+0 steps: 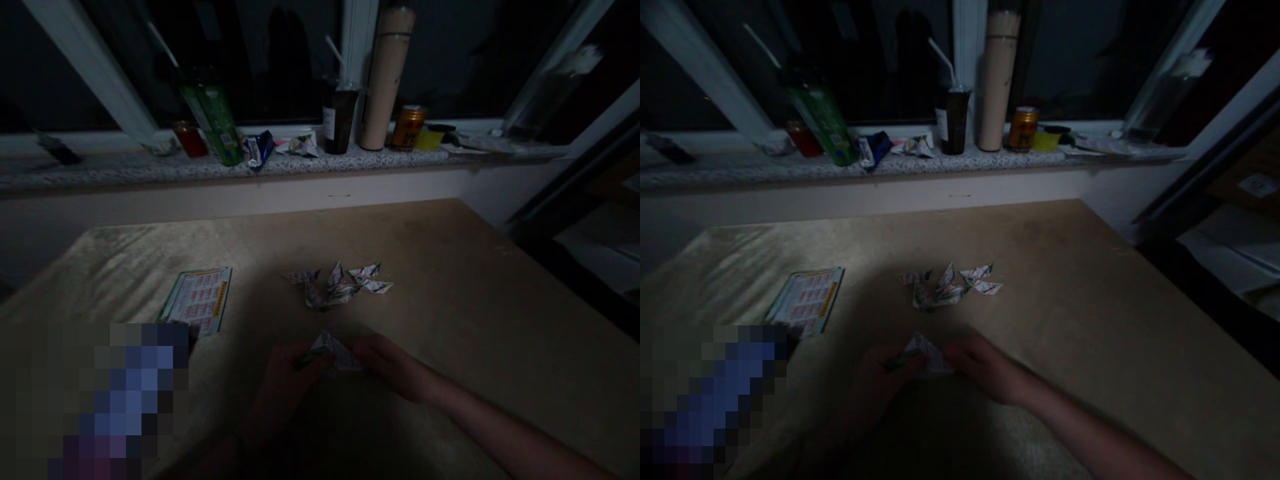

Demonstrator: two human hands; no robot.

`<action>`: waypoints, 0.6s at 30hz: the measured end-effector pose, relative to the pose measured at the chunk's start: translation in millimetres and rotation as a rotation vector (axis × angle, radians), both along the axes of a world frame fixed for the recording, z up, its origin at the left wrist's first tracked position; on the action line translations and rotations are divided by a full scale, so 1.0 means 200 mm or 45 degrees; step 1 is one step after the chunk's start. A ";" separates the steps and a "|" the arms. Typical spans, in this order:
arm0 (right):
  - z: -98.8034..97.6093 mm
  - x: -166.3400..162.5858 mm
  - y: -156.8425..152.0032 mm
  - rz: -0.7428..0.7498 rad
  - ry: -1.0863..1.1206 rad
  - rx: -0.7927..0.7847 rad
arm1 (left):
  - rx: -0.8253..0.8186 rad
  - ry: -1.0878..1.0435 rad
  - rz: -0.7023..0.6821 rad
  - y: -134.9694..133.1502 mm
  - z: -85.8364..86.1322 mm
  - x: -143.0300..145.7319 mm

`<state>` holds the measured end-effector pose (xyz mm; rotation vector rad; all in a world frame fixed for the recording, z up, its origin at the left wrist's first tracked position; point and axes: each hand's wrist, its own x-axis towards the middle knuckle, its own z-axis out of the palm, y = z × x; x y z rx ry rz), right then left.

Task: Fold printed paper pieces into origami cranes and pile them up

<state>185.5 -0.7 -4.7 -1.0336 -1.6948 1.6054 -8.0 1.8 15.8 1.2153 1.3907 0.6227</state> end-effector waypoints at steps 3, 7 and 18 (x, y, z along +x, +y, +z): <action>0.02 0.00 0.01 0.055 -0.071 0.082 | 0.030 -0.010 -0.027 0.00 0.00 0.00; 0.03 0.00 0.01 0.093 -0.137 0.155 | 0.036 -0.008 -0.068 0.00 0.01 -0.01; 0.03 -0.02 -0.03 -0.029 -0.226 0.326 | 0.083 0.063 -0.118 0.00 0.01 0.00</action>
